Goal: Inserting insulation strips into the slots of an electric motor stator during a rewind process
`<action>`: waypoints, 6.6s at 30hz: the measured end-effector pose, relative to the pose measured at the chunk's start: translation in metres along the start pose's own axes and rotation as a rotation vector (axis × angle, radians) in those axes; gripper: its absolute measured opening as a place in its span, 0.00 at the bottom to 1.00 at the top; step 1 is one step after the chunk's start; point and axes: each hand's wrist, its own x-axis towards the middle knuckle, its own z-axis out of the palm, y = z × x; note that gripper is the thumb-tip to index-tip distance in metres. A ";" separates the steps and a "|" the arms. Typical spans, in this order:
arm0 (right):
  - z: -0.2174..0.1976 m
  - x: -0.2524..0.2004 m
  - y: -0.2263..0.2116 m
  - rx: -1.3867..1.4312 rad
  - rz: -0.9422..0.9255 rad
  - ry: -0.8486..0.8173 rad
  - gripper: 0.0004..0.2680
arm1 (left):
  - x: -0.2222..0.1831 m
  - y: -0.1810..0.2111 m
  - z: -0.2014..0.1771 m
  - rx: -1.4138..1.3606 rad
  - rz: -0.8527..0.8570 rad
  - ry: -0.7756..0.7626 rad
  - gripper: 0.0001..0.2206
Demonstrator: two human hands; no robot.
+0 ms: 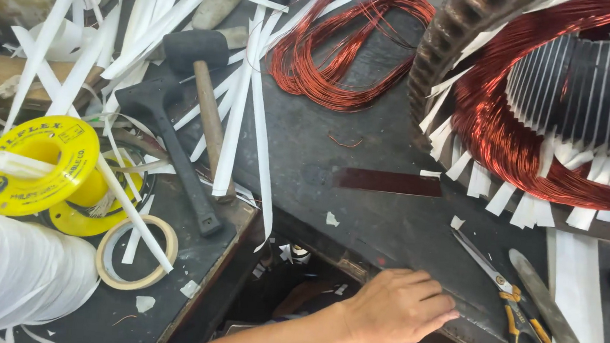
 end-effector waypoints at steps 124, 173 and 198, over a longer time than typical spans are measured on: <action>-0.573 0.001 0.153 0.701 -1.226 1.363 0.10 | 0.202 -0.137 0.145 0.219 0.255 0.162 0.13; -0.569 -0.013 0.108 0.655 -0.797 1.137 0.04 | 0.202 -0.142 0.148 0.088 0.236 0.215 0.03; -0.571 -0.004 0.107 0.516 -0.786 1.090 0.09 | 0.205 -0.146 0.161 0.165 0.199 0.289 0.04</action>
